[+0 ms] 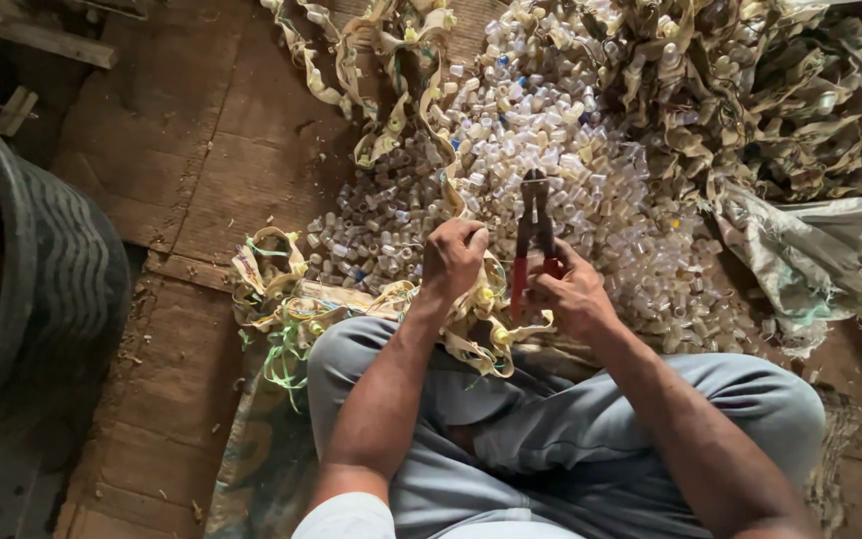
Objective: The person sits on the floor and uses pliers to cut small plastic caps off a long, braided strip of plastic material. The cut caps fall onto a large pile on the floor.
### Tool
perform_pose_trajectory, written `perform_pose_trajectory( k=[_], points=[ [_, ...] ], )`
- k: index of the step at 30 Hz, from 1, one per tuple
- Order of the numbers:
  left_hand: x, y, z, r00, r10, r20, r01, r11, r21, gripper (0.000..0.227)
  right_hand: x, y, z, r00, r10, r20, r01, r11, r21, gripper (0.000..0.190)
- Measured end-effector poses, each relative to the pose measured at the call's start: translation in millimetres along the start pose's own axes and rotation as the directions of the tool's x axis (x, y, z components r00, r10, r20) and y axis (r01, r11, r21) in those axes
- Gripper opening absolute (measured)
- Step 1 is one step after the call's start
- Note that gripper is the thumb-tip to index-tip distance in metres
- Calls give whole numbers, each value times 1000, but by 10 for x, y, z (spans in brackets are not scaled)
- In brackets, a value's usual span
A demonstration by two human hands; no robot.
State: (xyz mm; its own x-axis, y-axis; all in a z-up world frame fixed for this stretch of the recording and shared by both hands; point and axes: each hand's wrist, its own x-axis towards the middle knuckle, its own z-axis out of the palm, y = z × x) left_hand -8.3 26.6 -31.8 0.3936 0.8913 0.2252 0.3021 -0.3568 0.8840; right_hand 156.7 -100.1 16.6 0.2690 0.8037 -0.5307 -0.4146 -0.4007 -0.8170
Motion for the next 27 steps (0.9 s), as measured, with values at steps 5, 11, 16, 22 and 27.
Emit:
perform_pose_trajectory(
  k=[5, 11, 16, 22, 27],
  points=[
    [29, 36, -31, 999, -37, 14, 38, 999, -11, 19, 1, -105, -17, 998, -30, 59, 25, 997, 77, 59],
    [24, 0, -25, 999, -14, -29, 13, 1000, -24, 18, -102, -382, -235, 884, -344, 317, 194, 886, 421, 45],
    [42, -30, 22, 999, -18, -45, 17, 999, -32, 18, -110, -151, -29, 895, -264, 359, 84, 891, 446, 45],
    [12, -66, -20, 998, -38, -53, 37, 999, -31, 16, -10, -25, -114, 987, 11, 157, -36, 987, 155, 37],
    [62, -58, -48, 995, -35, -90, 37, 999, 13, 16, 2, 73, -456, 978, 107, 180, -56, 962, -269, 56]
  ],
)
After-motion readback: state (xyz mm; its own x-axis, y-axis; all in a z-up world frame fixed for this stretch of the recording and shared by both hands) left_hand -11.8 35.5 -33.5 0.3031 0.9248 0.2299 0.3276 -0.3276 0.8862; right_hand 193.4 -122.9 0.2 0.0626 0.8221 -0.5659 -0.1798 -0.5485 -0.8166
